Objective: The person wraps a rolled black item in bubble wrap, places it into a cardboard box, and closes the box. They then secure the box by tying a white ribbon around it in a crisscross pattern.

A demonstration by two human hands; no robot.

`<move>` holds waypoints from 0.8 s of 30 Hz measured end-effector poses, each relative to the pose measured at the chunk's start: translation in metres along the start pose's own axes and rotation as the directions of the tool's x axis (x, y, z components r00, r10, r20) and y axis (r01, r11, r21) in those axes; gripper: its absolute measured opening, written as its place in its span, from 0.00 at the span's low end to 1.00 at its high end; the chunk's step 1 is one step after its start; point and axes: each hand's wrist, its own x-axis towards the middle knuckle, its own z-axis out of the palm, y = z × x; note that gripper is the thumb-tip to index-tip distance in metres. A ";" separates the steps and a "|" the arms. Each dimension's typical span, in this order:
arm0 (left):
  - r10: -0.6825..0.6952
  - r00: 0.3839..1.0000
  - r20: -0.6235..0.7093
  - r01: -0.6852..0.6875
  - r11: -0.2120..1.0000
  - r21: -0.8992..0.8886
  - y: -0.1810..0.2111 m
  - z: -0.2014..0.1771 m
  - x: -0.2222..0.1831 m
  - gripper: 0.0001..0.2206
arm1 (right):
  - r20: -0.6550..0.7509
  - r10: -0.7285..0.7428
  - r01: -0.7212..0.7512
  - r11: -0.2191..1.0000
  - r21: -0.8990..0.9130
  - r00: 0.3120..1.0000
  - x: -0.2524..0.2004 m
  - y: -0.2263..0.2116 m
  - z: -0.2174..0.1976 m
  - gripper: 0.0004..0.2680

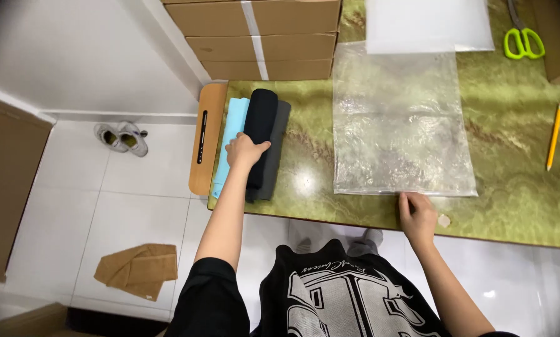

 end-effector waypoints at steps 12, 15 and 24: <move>0.301 0.947 0.110 -0.272 0.937 -0.221 0.095 -0.044 -0.068 0.39 | 0.474 0.247 -0.530 0.506 0.681 0.845 0.071 -0.217 -0.030 0.16; 0.461 0.833 0.306 -0.208 0.774 -0.598 0.147 -0.082 -0.145 0.42 | 0.637 0.070 -0.637 -0.019 0.771 0.768 0.077 -0.223 -0.001 0.33; 0.536 0.653 0.534 -0.488 0.838 -0.245 0.178 0.039 -0.181 0.42 | 0.745 0.182 -0.737 -0.118 0.665 0.642 0.072 -0.148 -0.039 0.20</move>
